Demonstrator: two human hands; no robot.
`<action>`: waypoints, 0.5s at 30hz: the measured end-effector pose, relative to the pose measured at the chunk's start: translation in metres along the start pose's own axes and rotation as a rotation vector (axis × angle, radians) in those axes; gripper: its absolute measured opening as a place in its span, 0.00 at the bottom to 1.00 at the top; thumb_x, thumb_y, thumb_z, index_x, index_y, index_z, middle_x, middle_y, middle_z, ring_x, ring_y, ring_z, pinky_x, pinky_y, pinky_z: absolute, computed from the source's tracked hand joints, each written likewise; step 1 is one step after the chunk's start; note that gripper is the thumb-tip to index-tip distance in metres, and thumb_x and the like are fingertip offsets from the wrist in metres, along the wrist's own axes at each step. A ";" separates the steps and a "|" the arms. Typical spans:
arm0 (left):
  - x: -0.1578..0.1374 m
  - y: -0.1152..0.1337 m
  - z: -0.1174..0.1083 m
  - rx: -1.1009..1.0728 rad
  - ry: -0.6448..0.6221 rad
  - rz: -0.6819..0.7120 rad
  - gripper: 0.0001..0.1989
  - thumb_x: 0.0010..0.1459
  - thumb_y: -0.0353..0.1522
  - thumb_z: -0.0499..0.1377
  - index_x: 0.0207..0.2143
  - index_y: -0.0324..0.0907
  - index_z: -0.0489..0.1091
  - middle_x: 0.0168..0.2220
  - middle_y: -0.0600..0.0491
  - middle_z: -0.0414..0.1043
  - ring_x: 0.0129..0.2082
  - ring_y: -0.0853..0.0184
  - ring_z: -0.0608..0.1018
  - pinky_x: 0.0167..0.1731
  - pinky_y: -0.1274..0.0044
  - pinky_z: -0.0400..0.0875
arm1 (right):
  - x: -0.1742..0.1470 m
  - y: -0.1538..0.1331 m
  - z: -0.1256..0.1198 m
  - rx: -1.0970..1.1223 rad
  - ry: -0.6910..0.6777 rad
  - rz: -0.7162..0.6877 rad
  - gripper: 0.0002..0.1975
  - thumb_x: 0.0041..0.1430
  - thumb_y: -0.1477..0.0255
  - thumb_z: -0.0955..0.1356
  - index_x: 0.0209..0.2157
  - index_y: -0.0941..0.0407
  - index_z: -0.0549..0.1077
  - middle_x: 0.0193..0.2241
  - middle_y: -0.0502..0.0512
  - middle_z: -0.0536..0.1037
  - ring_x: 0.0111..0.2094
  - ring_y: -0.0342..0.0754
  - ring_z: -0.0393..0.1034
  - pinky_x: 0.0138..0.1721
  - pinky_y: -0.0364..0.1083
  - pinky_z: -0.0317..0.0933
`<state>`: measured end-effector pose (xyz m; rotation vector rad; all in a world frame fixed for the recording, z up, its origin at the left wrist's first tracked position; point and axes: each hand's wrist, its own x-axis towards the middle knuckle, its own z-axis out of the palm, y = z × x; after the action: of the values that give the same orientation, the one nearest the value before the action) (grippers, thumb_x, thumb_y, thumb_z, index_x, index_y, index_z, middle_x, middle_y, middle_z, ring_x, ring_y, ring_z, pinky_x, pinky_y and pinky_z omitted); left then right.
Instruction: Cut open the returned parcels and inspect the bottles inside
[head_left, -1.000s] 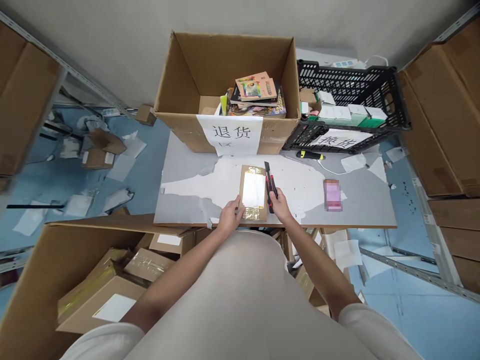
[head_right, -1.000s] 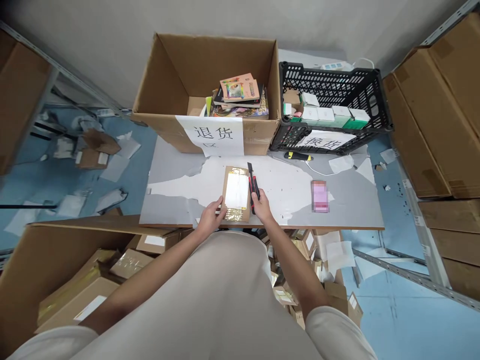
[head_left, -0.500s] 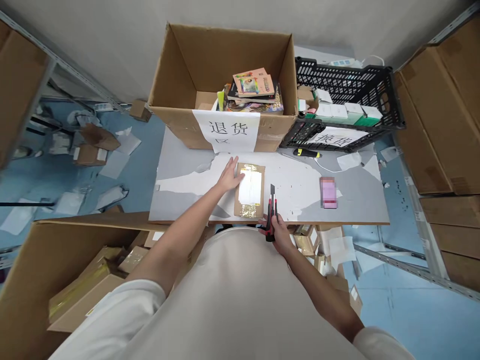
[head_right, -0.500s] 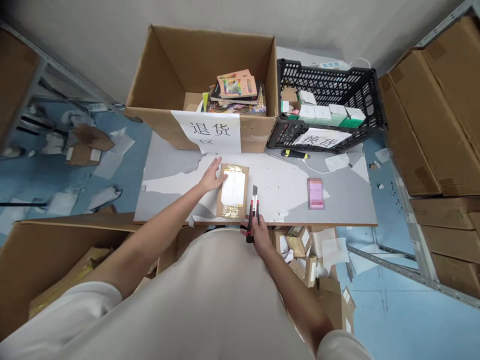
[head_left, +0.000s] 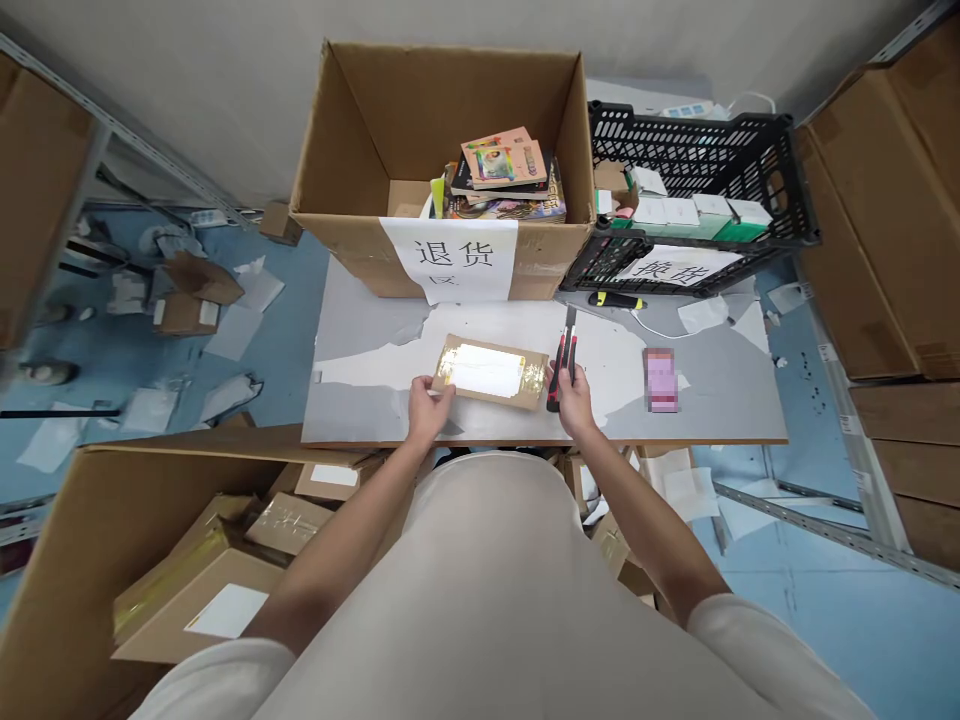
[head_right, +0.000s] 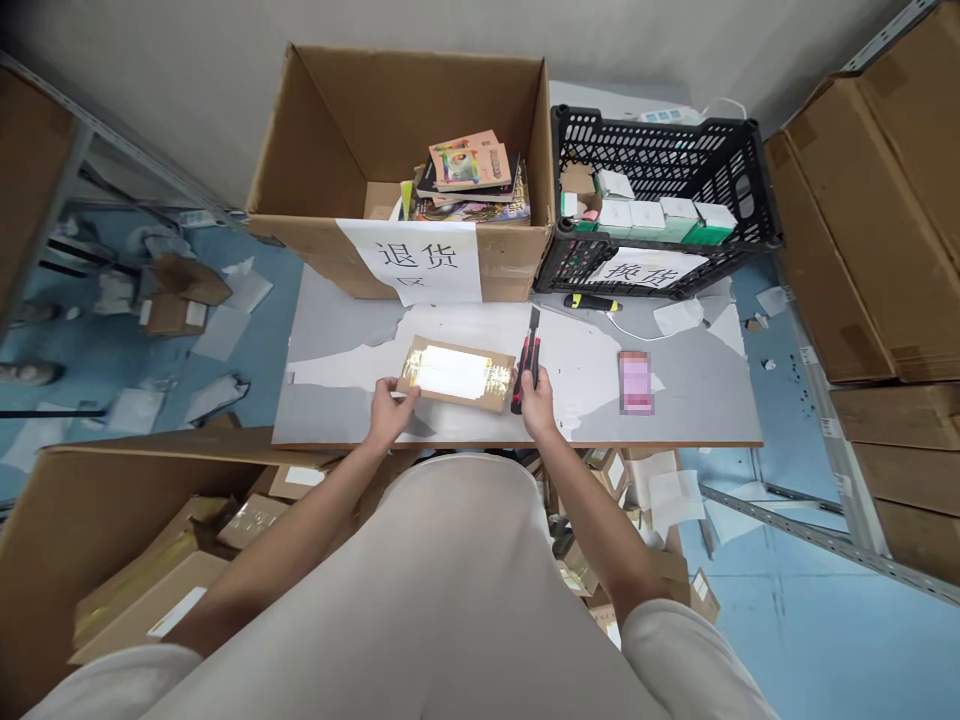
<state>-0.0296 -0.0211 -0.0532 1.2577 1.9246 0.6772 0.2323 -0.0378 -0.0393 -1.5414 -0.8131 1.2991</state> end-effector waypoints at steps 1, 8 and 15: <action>-0.008 -0.002 -0.002 0.008 -0.011 -0.015 0.22 0.51 0.44 0.58 0.42 0.41 0.59 0.42 0.49 0.68 0.29 0.69 0.75 0.35 0.71 0.72 | 0.009 -0.003 0.001 -0.004 -0.006 -0.026 0.23 0.59 0.51 0.58 0.46 0.52 0.64 0.36 0.54 0.76 0.39 0.45 0.72 0.40 0.46 0.67; -0.011 0.012 -0.006 0.245 0.107 0.134 0.26 0.50 0.41 0.58 0.49 0.39 0.58 0.49 0.41 0.64 0.53 0.54 0.67 0.52 0.62 0.63 | 0.017 -0.011 -0.002 0.030 -0.016 -0.062 0.21 0.58 0.53 0.61 0.44 0.53 0.67 0.35 0.55 0.76 0.35 0.45 0.72 0.38 0.46 0.67; 0.023 0.056 0.001 0.623 -0.287 0.682 0.45 0.44 0.42 0.61 0.62 0.40 0.48 0.66 0.39 0.43 0.66 0.46 0.46 0.61 0.54 0.38 | -0.023 -0.001 -0.047 -0.238 0.025 0.073 0.26 0.55 0.51 0.63 0.46 0.56 0.67 0.30 0.52 0.73 0.18 0.39 0.63 0.19 0.41 0.61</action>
<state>-0.0042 0.0216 -0.0187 2.3106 1.4886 0.1708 0.2730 -0.0697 -0.0300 -1.7852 -0.9295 1.2679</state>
